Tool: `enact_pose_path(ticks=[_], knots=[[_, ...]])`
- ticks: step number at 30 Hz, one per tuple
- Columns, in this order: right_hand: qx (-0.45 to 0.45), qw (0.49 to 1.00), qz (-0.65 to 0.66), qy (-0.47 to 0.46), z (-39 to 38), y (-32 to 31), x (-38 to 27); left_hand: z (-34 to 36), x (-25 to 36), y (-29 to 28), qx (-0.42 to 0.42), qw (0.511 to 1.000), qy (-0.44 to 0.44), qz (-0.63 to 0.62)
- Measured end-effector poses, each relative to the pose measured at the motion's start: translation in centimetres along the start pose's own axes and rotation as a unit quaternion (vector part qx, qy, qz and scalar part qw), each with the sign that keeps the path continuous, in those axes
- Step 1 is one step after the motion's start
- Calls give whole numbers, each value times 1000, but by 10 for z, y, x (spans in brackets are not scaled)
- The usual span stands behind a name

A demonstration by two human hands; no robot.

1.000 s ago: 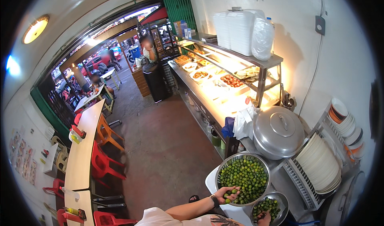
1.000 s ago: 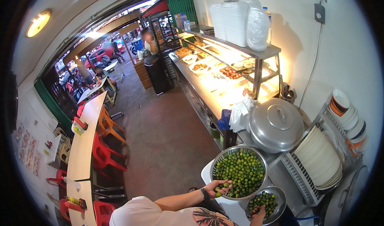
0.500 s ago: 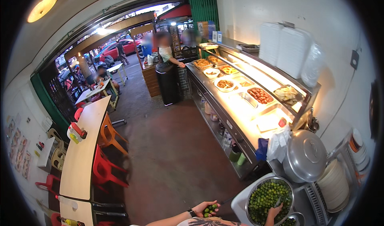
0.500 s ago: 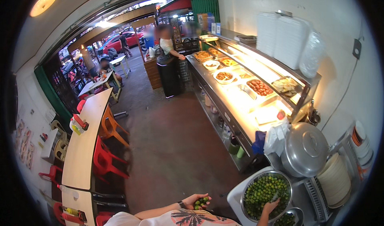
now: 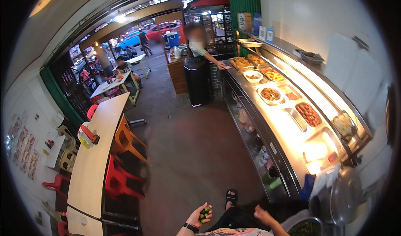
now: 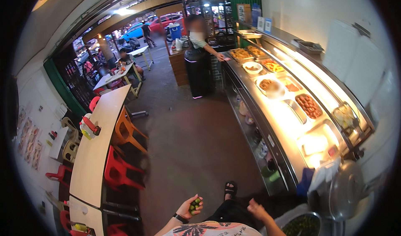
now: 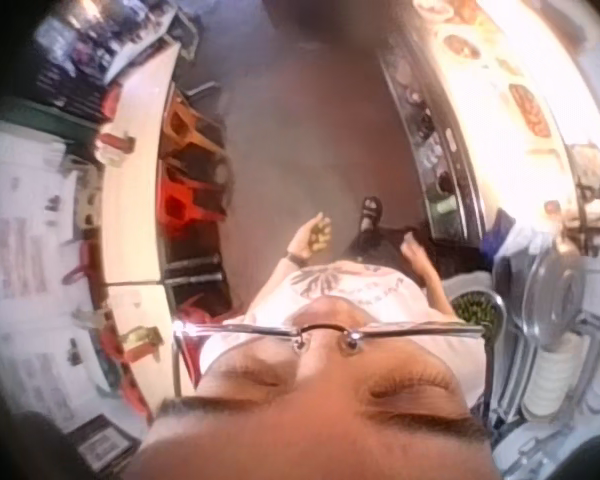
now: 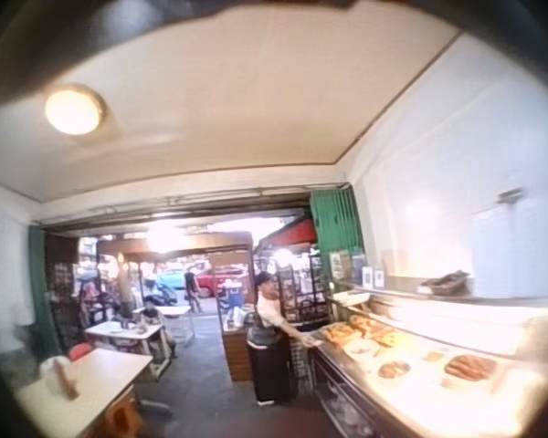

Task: The person stands at a food stall counter and repeatedly picks small green fruits from a large colander, removes their stems by hand, and places the prepared items into a smaller metal bowl. The person briefly walks to the display counter and returns to continue the task.

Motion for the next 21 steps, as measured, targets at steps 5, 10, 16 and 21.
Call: enact_pose_path(ticks=[5,10,16,21], knots=[[-364,889,-269,-65,124,-20,-10,80,108,41,-4,999,45,-21],[-262,913,-309,-53,256,-104,-95,127,228,102,20,994,105,-32],[-307,927,-216,27,426,-149,-95,191,336,114,65,978,196,-40],[-319,924,-205,58,566,-163,-148,266,403,104,110,975,167,-96]])
Point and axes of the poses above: each hand's wrist, its own z-axis towards the middle knuckle, its own y-axis out of the palm, x = y × z, the point moved 3 cm from there along z, towards the middle knuckle, and after that the axes turned 4 degrees about -z, right-handed, at the moved point
